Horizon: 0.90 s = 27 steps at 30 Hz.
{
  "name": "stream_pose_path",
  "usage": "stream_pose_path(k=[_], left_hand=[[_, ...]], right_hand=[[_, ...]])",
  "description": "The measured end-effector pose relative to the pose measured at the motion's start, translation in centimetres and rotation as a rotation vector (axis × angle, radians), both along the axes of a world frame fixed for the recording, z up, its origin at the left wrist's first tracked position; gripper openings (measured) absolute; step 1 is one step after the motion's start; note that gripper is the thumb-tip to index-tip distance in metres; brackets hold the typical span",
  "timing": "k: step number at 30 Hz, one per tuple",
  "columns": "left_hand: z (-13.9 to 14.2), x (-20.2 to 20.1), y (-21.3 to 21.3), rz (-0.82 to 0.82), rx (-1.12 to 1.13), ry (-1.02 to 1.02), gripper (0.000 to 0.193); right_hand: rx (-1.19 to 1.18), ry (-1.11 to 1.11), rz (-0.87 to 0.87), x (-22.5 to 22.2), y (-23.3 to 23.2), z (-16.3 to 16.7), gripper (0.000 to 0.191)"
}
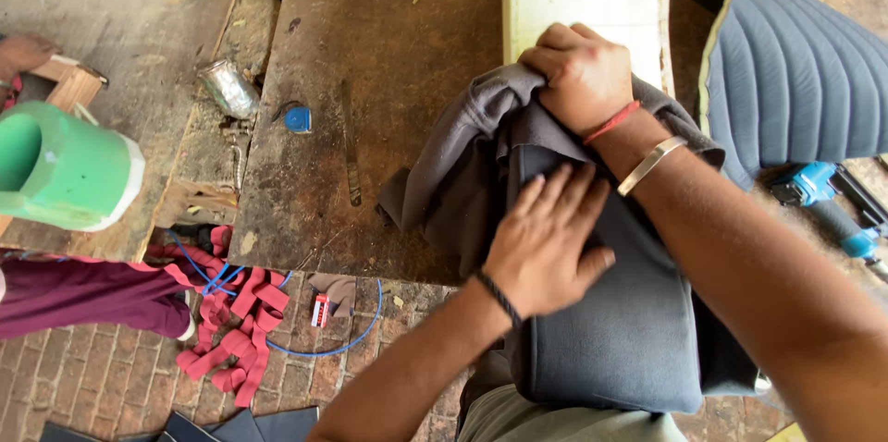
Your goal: The person sits on the workshop floor and fits a gray fabric cover over a foam seat cushion, pulling and smoothing the fabric around the foam. They then use a pneumatic staple gun to fasten the covered cushion to a wooden frame and apply spray adhesive to a foam panel before pressing fabric onto it.
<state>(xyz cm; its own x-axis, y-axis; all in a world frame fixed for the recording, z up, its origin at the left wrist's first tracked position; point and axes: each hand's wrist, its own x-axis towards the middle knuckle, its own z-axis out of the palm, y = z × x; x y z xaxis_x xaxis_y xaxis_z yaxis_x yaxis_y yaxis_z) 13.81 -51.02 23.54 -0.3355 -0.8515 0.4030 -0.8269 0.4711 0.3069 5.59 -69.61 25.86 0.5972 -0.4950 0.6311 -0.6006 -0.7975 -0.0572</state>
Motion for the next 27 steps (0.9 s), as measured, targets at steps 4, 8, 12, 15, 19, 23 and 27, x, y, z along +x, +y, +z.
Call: stream_pose_path(k=[4,8,12,15,19,23,27], left_hand=[[-1.3,0.5,-4.0,0.004,0.218,-0.093,0.066],[-1.9,0.3,-4.2,0.010,0.301,-0.093,0.060],[-2.4,0.0,-4.2,0.004,0.164,-0.057,0.063],[-2.6,-0.2,-4.6,0.011,0.238,-0.084,0.063],[-2.7,-0.7,-4.6,0.036,0.255,-0.162,0.073],[-2.5,-0.8,-4.3,0.070,0.035,-0.180,0.072],[-1.6,-1.0,-4.1,0.063,-0.053,-0.141,0.067]], right_hand=[[0.280,0.207,0.034,-2.4,-1.0,3.1,0.032],[0.489,0.353,-0.067,-7.6,0.0,4.7,0.072],[0.304,0.328,-0.043,-13.0,2.7,4.2,0.061],[0.443,0.088,-0.151,-13.3,3.8,2.6,0.030],[0.217,-0.132,-0.115,-12.9,3.8,2.1,0.007],[0.105,-0.120,-0.111,-13.9,3.4,2.9,0.013],[0.085,-0.123,-0.098,-14.7,2.4,1.9,0.016]])
